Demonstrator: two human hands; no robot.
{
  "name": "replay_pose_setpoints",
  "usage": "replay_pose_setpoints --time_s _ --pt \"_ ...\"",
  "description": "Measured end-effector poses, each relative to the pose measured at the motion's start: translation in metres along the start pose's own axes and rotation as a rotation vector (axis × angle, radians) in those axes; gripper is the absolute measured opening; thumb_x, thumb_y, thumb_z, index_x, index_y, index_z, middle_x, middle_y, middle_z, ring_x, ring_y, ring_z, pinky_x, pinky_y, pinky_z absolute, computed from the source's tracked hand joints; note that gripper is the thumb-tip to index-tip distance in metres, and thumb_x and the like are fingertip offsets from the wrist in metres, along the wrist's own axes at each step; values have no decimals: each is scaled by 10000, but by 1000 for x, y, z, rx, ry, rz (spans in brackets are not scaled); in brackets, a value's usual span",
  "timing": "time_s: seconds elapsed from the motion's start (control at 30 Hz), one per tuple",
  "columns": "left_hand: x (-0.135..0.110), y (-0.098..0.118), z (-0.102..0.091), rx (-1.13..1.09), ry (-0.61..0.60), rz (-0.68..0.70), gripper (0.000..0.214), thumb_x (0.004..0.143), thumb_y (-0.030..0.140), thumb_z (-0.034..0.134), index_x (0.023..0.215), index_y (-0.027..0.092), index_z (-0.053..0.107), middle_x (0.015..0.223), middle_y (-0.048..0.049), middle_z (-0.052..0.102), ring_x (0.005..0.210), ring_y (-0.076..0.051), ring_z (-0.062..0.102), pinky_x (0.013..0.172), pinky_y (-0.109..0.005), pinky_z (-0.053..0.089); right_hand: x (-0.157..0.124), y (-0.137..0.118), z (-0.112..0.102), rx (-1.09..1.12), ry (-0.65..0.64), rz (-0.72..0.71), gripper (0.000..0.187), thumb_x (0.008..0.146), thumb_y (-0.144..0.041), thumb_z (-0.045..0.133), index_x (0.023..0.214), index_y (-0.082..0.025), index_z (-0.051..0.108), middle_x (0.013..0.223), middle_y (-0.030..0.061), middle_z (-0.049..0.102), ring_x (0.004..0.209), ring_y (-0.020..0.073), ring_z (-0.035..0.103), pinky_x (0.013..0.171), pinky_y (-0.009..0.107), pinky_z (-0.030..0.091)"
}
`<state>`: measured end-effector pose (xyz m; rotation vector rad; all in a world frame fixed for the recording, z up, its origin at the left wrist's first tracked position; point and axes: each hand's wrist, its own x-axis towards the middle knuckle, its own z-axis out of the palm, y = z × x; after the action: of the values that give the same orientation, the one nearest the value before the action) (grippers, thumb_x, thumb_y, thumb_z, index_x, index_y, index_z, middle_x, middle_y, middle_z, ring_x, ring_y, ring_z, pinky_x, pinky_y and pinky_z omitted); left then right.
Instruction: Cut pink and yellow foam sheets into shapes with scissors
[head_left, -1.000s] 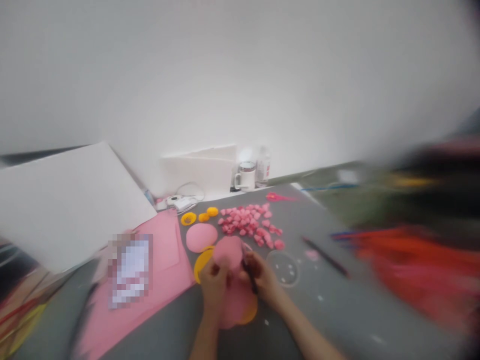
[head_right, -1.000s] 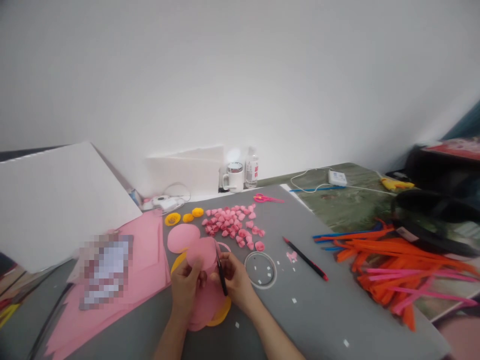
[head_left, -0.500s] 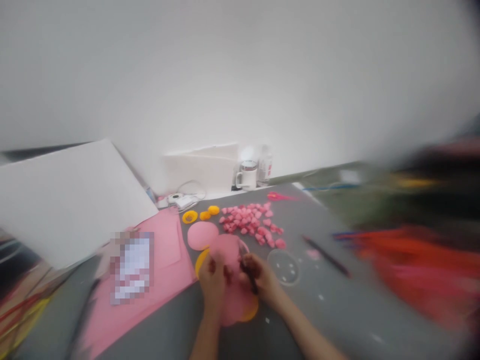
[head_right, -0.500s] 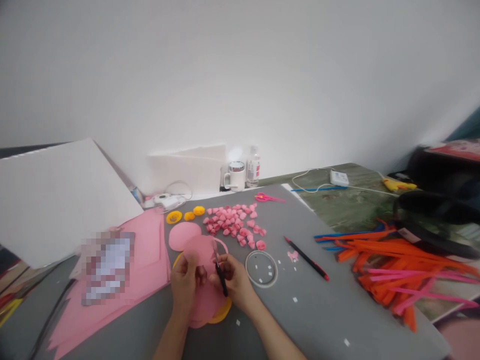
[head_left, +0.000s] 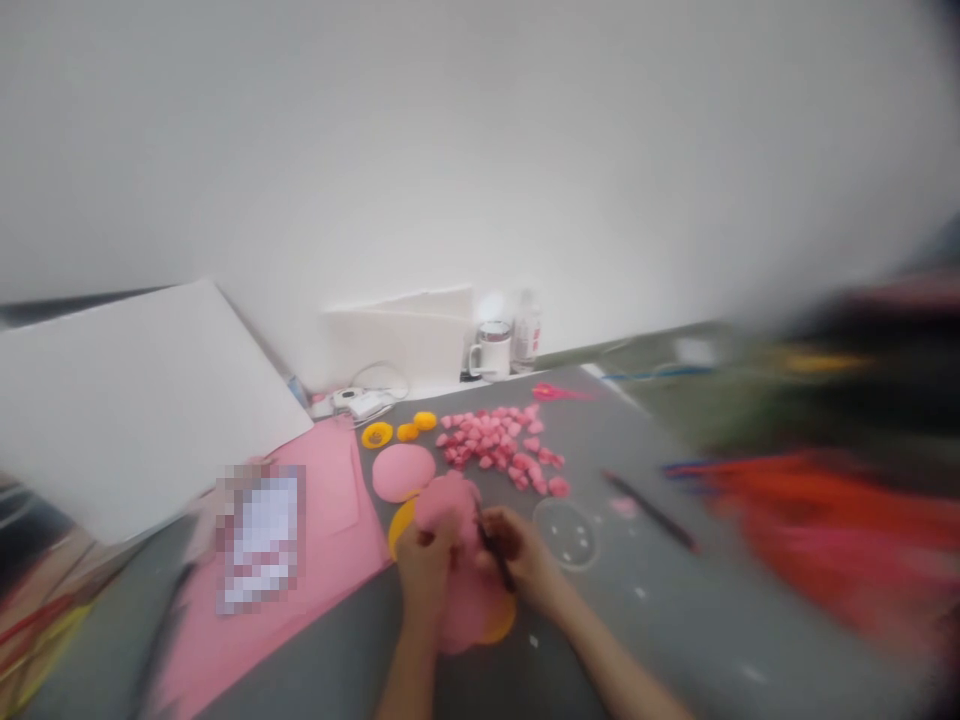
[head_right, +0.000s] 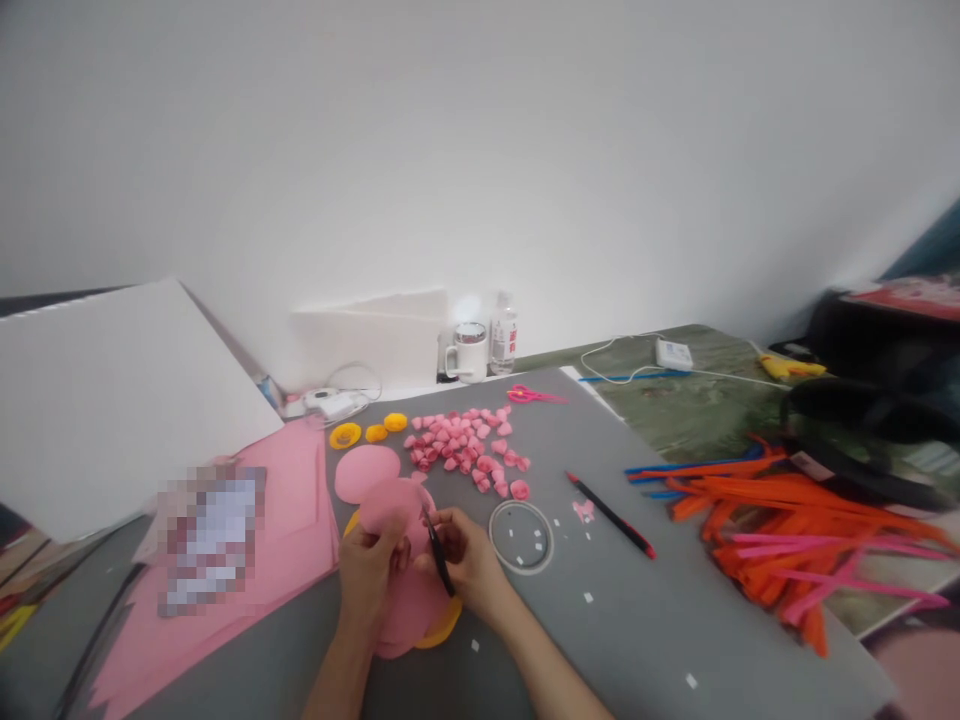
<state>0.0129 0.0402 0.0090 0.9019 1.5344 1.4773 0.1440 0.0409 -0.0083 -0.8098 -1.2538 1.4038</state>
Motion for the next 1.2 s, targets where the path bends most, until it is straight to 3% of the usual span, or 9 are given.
replay_pose_setpoints --time_s 0.47,0.67,0.87,1.2 --pt "-1 4 -3 -36 -9 46 395 658 477 639 501 160 463 405 58 426 351 -57 388 348 -178 322 -1 4 -3 19 -46 10 406 627 -408 755 898 -203 534 654 -24 535 580 109 480 538 213 392" --pt "-2 2 -3 -63 33 51 380 661 458 646 513 165 455 415 63 422 356 -60 402 345 -175 330 -2 5 -3 -16 -53 11 390 629 -410 751 887 -207 540 639 -32 522 609 122 496 576 225 409" --pt "-4 7 -1 -93 -5 30 386 708 448 619 521 174 421 396 70 402 354 -60 380 359 -182 302 -3 5 -2 -13 -43 20 368 646 -414 739 877 -202 546 642 -31 518 623 124 501 606 237 423" --pt "-4 6 0 29 -33 24 371 679 420 627 479 174 433 378 61 418 349 -68 393 366 -190 297 0 3 0 35 -9 -3 456 604 -424 768 924 -213 521 669 -26 524 611 129 504 608 242 428"
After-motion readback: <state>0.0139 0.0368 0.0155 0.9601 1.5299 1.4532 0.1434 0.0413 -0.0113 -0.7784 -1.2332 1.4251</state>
